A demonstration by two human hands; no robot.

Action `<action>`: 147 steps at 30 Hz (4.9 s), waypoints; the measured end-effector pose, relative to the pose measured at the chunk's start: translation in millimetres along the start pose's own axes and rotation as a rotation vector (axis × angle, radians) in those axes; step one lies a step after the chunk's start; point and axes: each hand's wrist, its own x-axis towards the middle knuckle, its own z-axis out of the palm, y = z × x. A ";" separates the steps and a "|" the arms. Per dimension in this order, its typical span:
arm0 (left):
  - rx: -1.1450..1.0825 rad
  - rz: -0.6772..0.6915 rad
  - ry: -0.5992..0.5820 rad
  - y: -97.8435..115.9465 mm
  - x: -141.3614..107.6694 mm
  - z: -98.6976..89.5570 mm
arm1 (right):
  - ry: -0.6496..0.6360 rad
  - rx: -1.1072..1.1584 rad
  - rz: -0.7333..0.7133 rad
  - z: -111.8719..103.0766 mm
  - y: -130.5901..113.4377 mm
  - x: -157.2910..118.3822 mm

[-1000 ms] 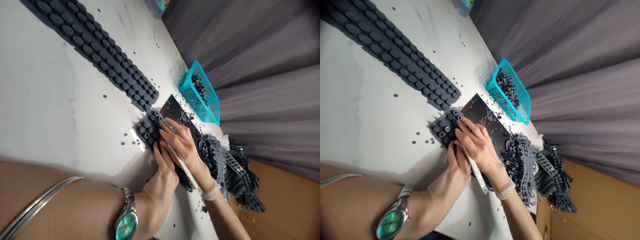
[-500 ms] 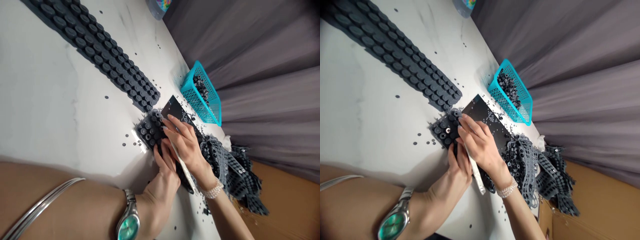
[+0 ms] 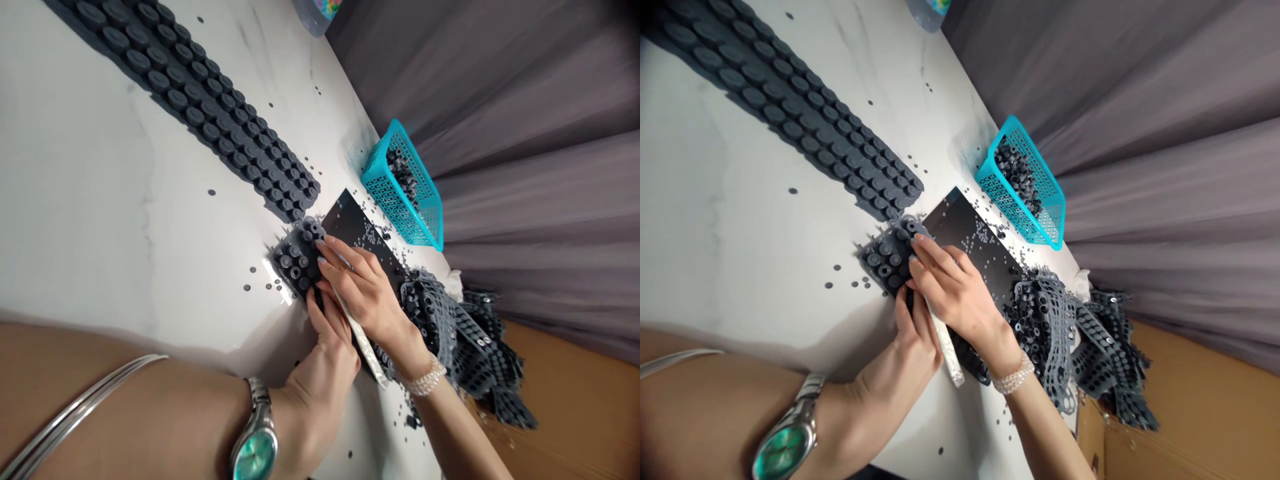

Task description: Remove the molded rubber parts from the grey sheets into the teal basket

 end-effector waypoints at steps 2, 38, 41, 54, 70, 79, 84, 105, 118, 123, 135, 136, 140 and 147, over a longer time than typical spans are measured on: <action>0.115 0.139 -0.057 -3.1 2.4 -5.3 | 0.008 -0.017 -0.022 2.3 0.1 0.1; 0.164 0.121 -0.082 -0.4 2.5 -8.1 | 0.011 0.060 0.033 3.9 -0.6 16.8; 0.115 0.144 -0.075 -1.4 2.0 -7.1 | 0.003 0.048 0.027 6.9 1.0 19.0; 0.122 0.102 -0.033 3.2 -3.7 5.8 | 0.269 -0.064 0.639 12.8 35.3 -4.5; -0.243 0.441 -0.250 -77.9 90.9 -6.0 | 0.414 -0.060 1.344 -20.3 -78.3 -117.6; -0.254 0.419 -0.618 -95.1 133.1 17.1 | 0.736 0.471 1.412 17.1 -135.4 -110.8; -0.237 0.457 -0.712 -97.3 149.0 13.5 | 0.723 0.386 1.341 26.3 -126.3 -100.4; -0.150 0.652 -0.403 -71.5 111.1 1.4 | 1.005 0.628 1.167 43.8 1.9 -107.6; -0.147 0.769 -0.141 -36.0 77.6 61.3 | 0.504 0.253 0.896 35.3 -13.0 -117.8; -0.102 0.772 -0.091 -32.2 74.3 57.6 | 0.315 -0.027 0.721 33.3 -13.1 -117.8; -0.120 0.744 -0.125 -29.5 73.2 51.2 | 0.058 -0.199 0.520 27.5 -4.4 -120.8; -0.122 0.747 -0.125 -29.7 73.2 51.2 | 0.043 -0.192 0.508 28.7 -3.5 -121.7; -0.129 0.745 -0.132 -30.0 73.3 51.2 | 0.073 -0.122 0.542 34.5 1.6 -126.1; -0.148 0.731 -0.154 -30.6 72.7 51.1 | 0.392 -0.039 0.930 36.6 3.1 -138.8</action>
